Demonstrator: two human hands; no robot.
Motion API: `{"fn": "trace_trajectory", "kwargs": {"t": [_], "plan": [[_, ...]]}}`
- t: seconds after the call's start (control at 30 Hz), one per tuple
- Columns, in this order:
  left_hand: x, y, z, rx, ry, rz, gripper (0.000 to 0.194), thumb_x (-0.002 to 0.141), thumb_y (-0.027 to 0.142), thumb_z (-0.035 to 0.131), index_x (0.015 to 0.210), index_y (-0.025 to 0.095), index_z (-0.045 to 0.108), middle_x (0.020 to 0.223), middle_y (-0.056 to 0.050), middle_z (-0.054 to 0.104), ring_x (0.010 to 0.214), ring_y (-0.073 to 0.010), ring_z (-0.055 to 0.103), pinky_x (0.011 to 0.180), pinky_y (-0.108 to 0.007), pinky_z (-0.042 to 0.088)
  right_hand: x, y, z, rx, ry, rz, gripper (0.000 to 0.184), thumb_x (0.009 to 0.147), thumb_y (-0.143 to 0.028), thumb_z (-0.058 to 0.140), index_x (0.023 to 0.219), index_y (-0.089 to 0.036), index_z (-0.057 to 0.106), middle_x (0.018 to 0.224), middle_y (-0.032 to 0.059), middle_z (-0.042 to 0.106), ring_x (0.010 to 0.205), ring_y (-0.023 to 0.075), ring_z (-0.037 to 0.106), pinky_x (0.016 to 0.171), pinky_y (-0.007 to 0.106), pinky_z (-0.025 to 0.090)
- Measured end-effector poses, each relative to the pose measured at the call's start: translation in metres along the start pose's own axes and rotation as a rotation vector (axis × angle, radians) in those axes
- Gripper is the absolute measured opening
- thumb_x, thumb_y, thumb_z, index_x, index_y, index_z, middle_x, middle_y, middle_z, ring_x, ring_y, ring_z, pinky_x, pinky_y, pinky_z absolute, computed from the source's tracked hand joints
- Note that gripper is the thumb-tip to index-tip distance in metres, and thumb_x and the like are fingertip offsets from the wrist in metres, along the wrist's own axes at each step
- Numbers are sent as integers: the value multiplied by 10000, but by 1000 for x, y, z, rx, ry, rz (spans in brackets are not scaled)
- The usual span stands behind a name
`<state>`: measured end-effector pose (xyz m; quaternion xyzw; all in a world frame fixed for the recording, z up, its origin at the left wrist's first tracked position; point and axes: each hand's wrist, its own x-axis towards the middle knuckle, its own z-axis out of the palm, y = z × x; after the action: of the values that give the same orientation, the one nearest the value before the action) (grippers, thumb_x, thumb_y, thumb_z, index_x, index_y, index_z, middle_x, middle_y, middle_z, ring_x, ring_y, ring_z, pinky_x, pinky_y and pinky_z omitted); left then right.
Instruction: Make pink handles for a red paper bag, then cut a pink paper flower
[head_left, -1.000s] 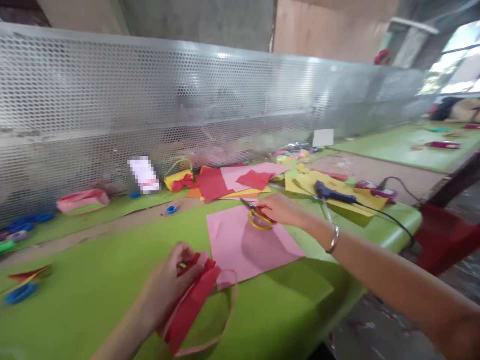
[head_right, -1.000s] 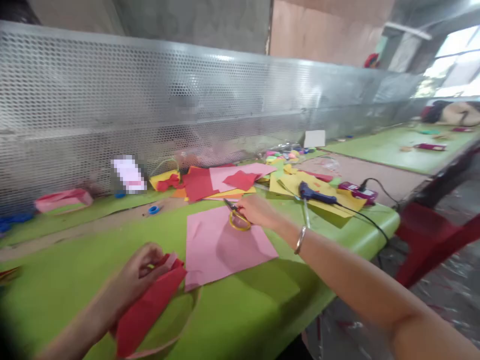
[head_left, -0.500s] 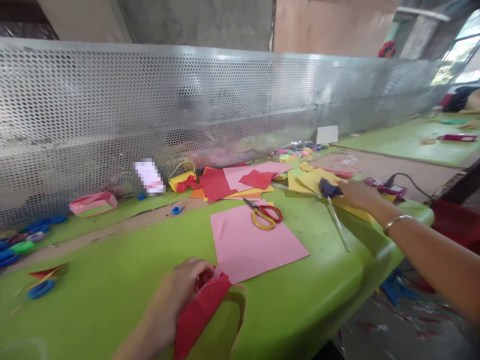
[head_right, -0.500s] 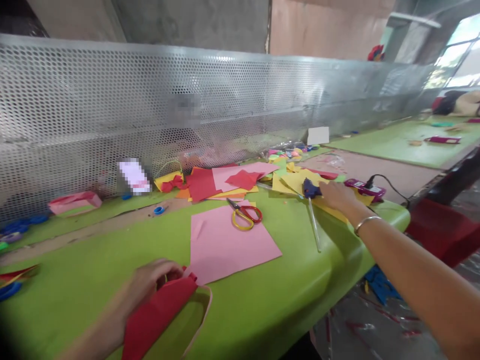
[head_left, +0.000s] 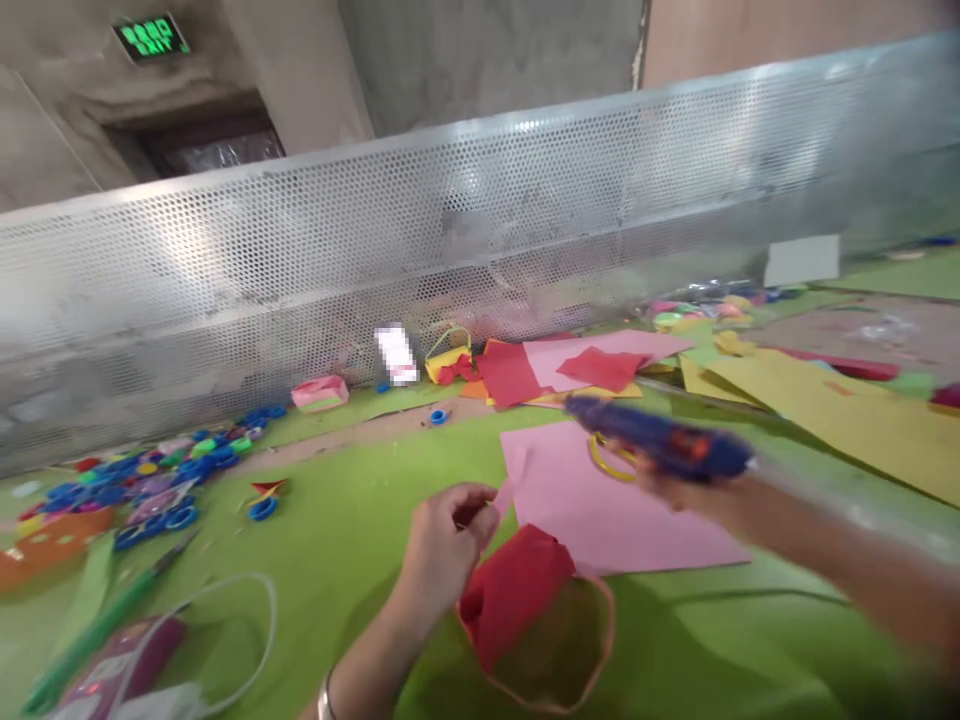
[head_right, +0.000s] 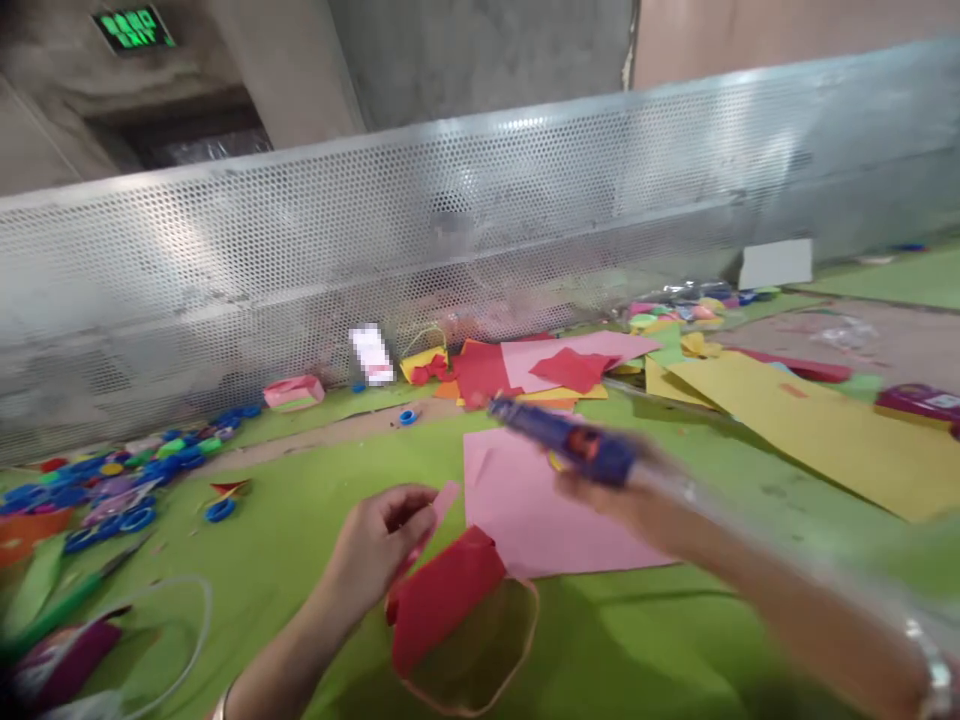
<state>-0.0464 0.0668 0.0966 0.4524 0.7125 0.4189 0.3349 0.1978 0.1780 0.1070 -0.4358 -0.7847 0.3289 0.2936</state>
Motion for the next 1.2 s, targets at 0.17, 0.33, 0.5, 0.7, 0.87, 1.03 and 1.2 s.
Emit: {"fn": "trace_trajectory", "kwargs": {"t": [0.17,0.33,0.5,0.7,0.87,1.03,1.2], "plan": [[2,-1,-1,-169,-14,-42,284,714,395,598,758,123,666,479,51,439,423,-78,361,447,-224,269,-5,-11,61,114,-168,-191,260,714,-519,590,725,-261,566,758,35,617,696,258,605,626,383,525],[2,-2,-1,-187,-10,-6,371,736,490,586,726,126,658,478,54,421,433,-79,345,468,-238,261,-4,-7,61,196,-183,-233,247,704,-502,619,652,-277,529,746,26,586,690,267,590,614,394,521],[1,-1,-1,-181,-27,-6,407,750,522,583,766,126,675,460,58,416,424,-89,347,469,-247,254,-6,-3,64,229,-147,-207,238,673,-517,652,665,-292,574,798,32,615,749,297,605,633,411,532],[0,0,1,-176,-34,-3,409,747,492,604,856,109,699,510,44,454,452,-85,352,479,-241,270,-4,-4,66,276,-193,-224,257,693,-515,629,653,-269,565,779,41,587,748,293,596,629,426,521],[2,-4,2,-179,-23,3,385,728,432,626,913,102,695,547,32,473,479,-92,376,478,-237,293,-4,-3,64,178,-272,-201,253,763,-457,598,687,-223,539,809,31,551,758,236,564,652,381,479],[2,-5,2,-171,-16,21,382,735,396,630,959,92,685,542,35,476,476,-89,382,478,-230,302,-5,-6,64,209,-286,-193,262,752,-436,600,673,-207,501,779,24,517,722,201,530,642,346,464],[0,-2,0,-176,-18,15,375,752,376,608,978,87,687,521,43,462,461,-83,371,469,-224,299,-4,-5,63,214,-266,-224,246,779,-405,595,666,-209,502,743,11,516,680,172,513,609,302,448]]}}
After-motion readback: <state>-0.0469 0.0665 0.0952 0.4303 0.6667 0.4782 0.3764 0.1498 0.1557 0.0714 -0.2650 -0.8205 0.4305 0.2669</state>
